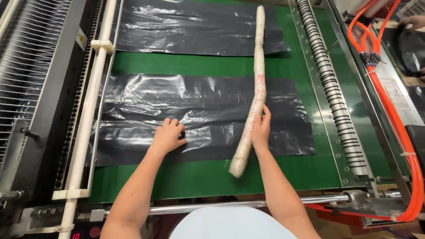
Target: Using a long stick to flatten and align black plastic bags as they move along a conveyor belt in a factory.
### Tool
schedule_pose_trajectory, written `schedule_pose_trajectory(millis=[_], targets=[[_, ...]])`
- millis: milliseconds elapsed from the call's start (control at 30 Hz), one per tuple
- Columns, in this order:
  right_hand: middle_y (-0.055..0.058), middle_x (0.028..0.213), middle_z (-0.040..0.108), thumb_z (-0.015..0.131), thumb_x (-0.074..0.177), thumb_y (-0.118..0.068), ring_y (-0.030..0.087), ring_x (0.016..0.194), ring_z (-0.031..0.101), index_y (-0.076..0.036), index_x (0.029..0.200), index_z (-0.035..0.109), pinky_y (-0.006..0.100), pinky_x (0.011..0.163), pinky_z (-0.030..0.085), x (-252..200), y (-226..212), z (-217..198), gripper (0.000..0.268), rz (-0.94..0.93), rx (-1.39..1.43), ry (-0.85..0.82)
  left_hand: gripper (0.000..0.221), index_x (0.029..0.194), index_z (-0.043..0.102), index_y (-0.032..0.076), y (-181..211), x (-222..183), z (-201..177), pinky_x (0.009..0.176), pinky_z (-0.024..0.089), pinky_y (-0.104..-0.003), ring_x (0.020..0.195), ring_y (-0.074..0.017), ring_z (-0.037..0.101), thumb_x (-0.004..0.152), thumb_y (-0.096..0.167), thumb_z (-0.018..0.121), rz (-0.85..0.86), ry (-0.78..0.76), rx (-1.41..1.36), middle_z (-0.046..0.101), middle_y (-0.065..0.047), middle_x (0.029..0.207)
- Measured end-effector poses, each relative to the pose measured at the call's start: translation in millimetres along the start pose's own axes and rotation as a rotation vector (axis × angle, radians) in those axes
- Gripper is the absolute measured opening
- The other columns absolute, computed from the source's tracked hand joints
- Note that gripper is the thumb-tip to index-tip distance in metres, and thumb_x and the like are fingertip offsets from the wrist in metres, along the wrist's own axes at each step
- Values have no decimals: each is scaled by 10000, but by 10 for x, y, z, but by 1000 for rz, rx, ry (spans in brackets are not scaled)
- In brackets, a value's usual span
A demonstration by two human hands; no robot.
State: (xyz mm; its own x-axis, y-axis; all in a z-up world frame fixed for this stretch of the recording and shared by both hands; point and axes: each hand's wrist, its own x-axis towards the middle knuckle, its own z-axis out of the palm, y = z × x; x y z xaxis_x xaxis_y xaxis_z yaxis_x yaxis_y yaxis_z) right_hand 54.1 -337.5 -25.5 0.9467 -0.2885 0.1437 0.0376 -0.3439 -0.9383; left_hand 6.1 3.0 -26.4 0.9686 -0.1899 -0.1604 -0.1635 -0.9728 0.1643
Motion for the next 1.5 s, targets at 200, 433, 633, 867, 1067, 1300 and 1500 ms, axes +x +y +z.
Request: schedule_pose_trajectory(millis=[200,433,633,867,1067,1300,1500], targets=[[82,1423,528,447,1008,-391,337,1250,589,-359,1499,371,532,996,476,244,462,19,498,187,-711,-206,468,1064,662,201,33,22,9,819,573,-472,1211,-276,507,711,457,830,13,18,42,560,-19,1092],[164,1459,514,512,992,-400,379,1308,537,-285,1531,368,551,1040,431,110,100,-33,570,127,-693,-288,476,1061,670,139,64,-44,11,801,562,-515,1160,-315,515,705,404,844,19,79,5,579,-78,1100],[217,1424,511,539,982,-425,417,1288,542,-248,1543,340,562,1043,423,-35,-90,-19,621,94,-691,-260,362,984,665,150,-42,10,78,796,566,-481,1113,-275,550,786,438,757,55,152,-45,597,-50,1040],[300,1455,462,539,971,-147,478,1329,453,-89,1522,390,571,1097,366,-95,-240,1,573,-141,-297,-135,233,966,651,170,-131,-124,-317,692,579,-392,1016,-246,632,803,311,741,139,636,-84,632,-7,941],[287,1484,442,544,904,-32,457,1350,427,-38,1501,411,553,1101,376,-564,-496,194,612,-317,6,-228,265,1084,668,159,-241,-180,-401,741,539,-360,1016,-230,630,915,364,675,98,948,-125,662,-15,995],[194,1401,575,633,859,-217,337,1288,553,-51,1461,513,423,1069,435,-929,-599,441,636,-582,174,-536,651,1199,630,112,-319,-233,-577,866,486,-371,1123,-253,582,1006,666,348,32,1168,-139,633,-57,1103],[61,1153,682,601,885,-389,255,946,704,-92,1422,572,332,861,560,-950,-130,662,615,-677,128,-571,755,1164,637,92,-322,-231,-518,895,475,-373,1156,-287,583,983,734,283,67,1152,-110,628,-66,1146]])
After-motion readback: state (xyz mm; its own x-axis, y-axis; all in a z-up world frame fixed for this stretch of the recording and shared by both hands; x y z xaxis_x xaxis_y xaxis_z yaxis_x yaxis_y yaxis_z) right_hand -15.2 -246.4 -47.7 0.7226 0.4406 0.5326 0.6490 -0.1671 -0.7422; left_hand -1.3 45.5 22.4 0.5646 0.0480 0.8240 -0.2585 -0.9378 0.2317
